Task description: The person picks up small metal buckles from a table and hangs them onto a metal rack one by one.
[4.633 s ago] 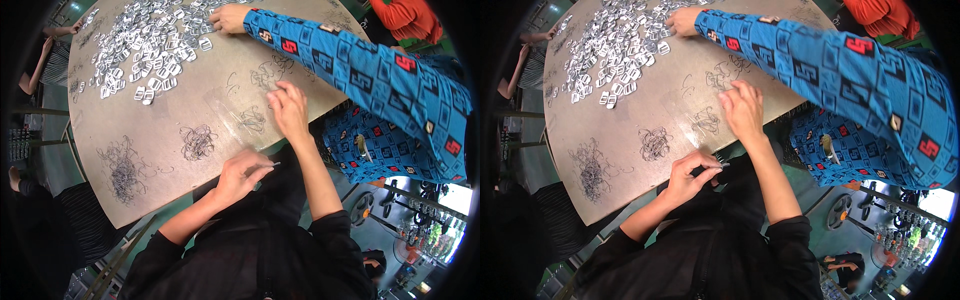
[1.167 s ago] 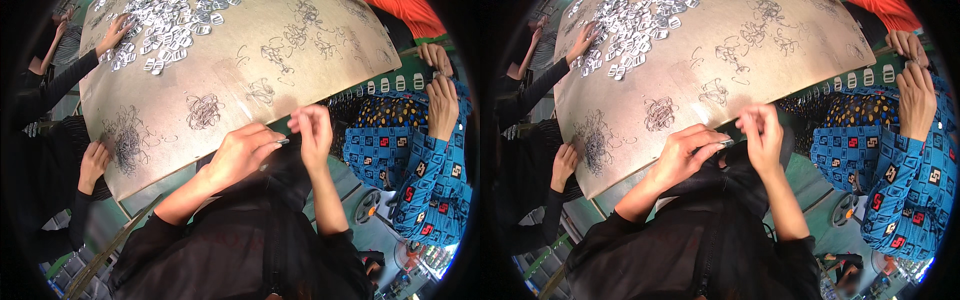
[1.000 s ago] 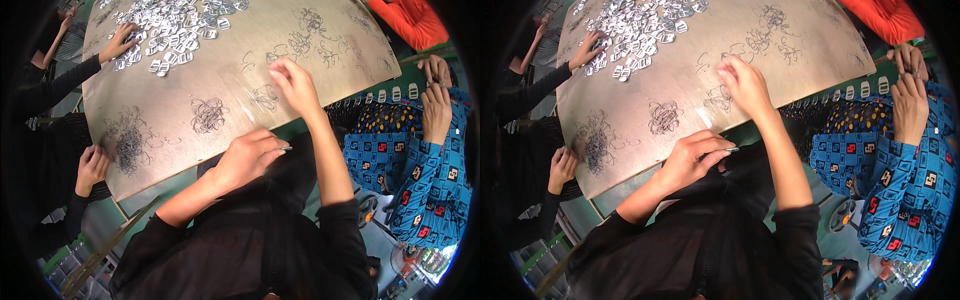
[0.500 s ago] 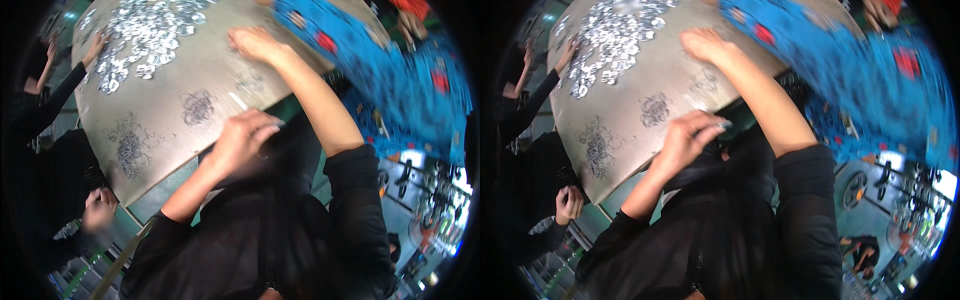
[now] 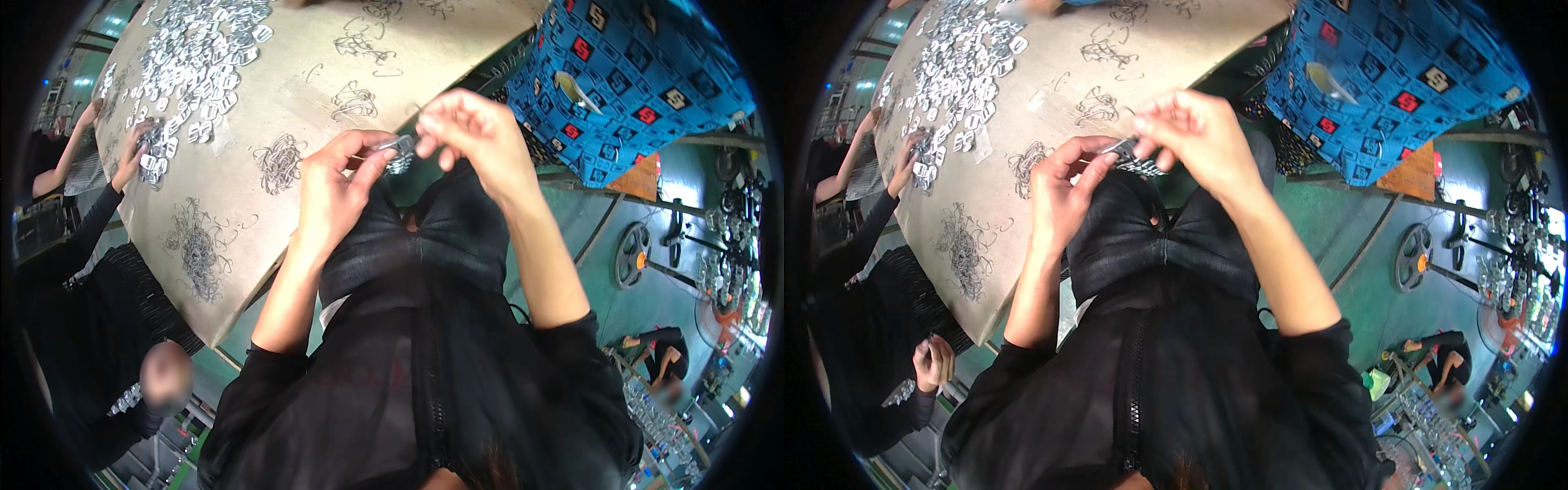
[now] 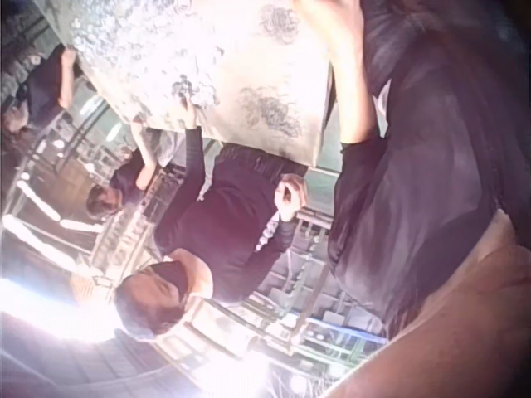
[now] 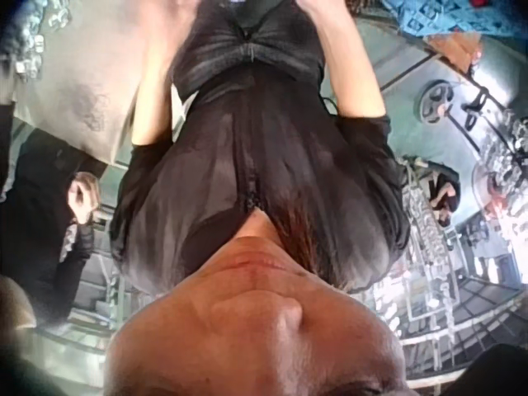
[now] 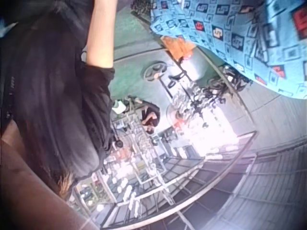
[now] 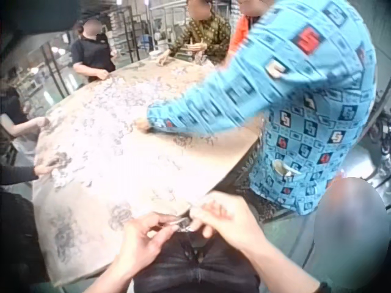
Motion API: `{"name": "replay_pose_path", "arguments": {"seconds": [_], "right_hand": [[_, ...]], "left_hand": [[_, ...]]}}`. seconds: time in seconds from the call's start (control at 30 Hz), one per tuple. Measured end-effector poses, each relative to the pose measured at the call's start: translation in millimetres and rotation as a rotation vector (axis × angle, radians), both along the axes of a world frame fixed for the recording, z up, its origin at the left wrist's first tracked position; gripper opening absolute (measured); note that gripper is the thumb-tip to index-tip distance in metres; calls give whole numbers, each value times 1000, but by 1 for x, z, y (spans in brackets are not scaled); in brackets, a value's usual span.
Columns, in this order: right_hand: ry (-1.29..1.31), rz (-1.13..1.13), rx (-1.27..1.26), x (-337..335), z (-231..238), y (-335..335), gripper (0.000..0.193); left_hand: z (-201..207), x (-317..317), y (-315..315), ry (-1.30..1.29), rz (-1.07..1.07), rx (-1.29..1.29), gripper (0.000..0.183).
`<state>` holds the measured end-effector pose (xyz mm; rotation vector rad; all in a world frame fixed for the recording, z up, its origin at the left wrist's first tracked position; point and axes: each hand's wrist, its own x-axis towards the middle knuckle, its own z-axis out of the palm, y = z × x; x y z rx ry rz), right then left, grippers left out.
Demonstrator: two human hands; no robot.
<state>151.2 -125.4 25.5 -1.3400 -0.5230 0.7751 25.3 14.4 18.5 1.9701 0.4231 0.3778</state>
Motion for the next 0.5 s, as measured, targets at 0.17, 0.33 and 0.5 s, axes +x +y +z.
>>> {"name": "replay_pose_path", "arguments": {"seconds": [0.17, 0.33, 0.5], "right_hand": [[98, -117, 5, -27, -12, -4, 11], [62, -225, 32, -40, -20, 8, 9], [-53, -279, 110, -45, -24, 13, 6]], "left_hand": [[0, -1, -3, -37, 36, -7, 13], [-2, -5, -1, -92, 47, 8, 14], [1, -4, -4, -86, 34, 4, 13]]}}
